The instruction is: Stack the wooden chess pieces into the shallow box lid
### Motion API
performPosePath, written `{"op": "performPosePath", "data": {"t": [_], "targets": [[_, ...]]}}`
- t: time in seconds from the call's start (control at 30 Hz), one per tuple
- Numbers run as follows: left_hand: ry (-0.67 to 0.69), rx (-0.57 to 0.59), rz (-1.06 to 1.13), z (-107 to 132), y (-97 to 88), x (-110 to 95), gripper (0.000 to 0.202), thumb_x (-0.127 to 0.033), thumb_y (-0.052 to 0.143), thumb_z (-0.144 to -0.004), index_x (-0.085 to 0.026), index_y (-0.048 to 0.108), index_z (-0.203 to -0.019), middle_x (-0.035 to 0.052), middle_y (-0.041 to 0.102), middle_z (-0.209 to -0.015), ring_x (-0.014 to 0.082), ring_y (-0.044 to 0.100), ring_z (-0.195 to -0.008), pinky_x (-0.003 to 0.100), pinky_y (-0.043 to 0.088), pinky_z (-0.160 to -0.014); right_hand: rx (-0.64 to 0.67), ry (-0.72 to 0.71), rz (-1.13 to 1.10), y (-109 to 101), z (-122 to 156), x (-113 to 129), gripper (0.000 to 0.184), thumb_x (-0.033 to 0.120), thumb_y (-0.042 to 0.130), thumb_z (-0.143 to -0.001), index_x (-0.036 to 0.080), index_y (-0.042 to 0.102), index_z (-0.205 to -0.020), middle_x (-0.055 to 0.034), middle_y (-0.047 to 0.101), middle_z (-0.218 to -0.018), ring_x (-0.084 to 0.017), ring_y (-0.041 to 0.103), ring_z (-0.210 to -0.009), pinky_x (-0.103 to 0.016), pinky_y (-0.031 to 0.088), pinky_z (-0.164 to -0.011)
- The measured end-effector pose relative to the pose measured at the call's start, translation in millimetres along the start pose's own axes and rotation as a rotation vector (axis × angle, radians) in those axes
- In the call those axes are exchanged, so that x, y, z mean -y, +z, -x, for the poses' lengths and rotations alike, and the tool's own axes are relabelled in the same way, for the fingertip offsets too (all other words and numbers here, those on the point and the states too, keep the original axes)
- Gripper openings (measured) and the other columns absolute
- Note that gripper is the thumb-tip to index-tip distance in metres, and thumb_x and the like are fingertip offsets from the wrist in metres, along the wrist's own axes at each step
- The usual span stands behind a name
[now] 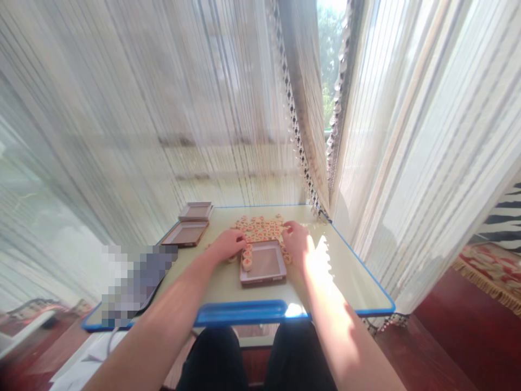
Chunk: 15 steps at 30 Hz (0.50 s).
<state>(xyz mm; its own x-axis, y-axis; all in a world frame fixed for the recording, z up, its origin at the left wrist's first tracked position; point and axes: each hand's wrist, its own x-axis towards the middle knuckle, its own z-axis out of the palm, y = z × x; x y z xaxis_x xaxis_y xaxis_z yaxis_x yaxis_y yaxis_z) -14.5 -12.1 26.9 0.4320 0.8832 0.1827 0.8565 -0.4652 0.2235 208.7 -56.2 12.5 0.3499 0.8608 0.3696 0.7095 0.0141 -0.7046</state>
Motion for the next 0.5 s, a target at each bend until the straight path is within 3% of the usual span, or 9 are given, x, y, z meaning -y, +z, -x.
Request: {"op": "performPosePath", "data": {"t": [0.17,0.37,0.5], "targets": [[0.031,0.008,-0.03,0.0,-1.0,1.4,0.022,-0.026,0.047,-0.075,-0.02,0.067,-0.077,0.0026,0.067,-0.079,0.0155,0.057,-0.074,0.023,0.04,-0.065,0.114,-0.124,0.051,8.6,3.7,2.9,0.029,0.026,0.046,-0.077,0.021,0.065,-0.097,-0.0016,0.068,-0.086,-0.017,0.06,-0.082,-0.028,0.044,-0.074],[0.071,0.021,-0.007,-1.0,0.8,1.9,0.023,-0.026,0.047,-0.074,-0.022,0.069,-0.08,0.0013,0.068,-0.082,0.015,0.057,-0.076,0.023,0.04,-0.067,0.217,-0.239,0.084,9.8,2.6,3.7,0.022,0.025,0.051,-0.075,0.023,0.071,-0.082,-0.0006,0.07,-0.089,-0.017,0.061,-0.086,-0.029,0.045,-0.08],[0.037,0.016,-0.002,0.0,0.7,1.0,0.022,-0.028,0.048,-0.073,-0.021,0.069,-0.076,0.001,0.067,-0.077,0.015,0.057,-0.072,0.023,0.04,-0.063,0.252,-0.334,0.085,9.5,3.8,2.5,0.021,0.021,0.053,-0.072,0.024,0.072,-0.082,-0.0009,0.07,-0.088,-0.019,0.06,-0.09,-0.031,0.045,-0.083]]}}
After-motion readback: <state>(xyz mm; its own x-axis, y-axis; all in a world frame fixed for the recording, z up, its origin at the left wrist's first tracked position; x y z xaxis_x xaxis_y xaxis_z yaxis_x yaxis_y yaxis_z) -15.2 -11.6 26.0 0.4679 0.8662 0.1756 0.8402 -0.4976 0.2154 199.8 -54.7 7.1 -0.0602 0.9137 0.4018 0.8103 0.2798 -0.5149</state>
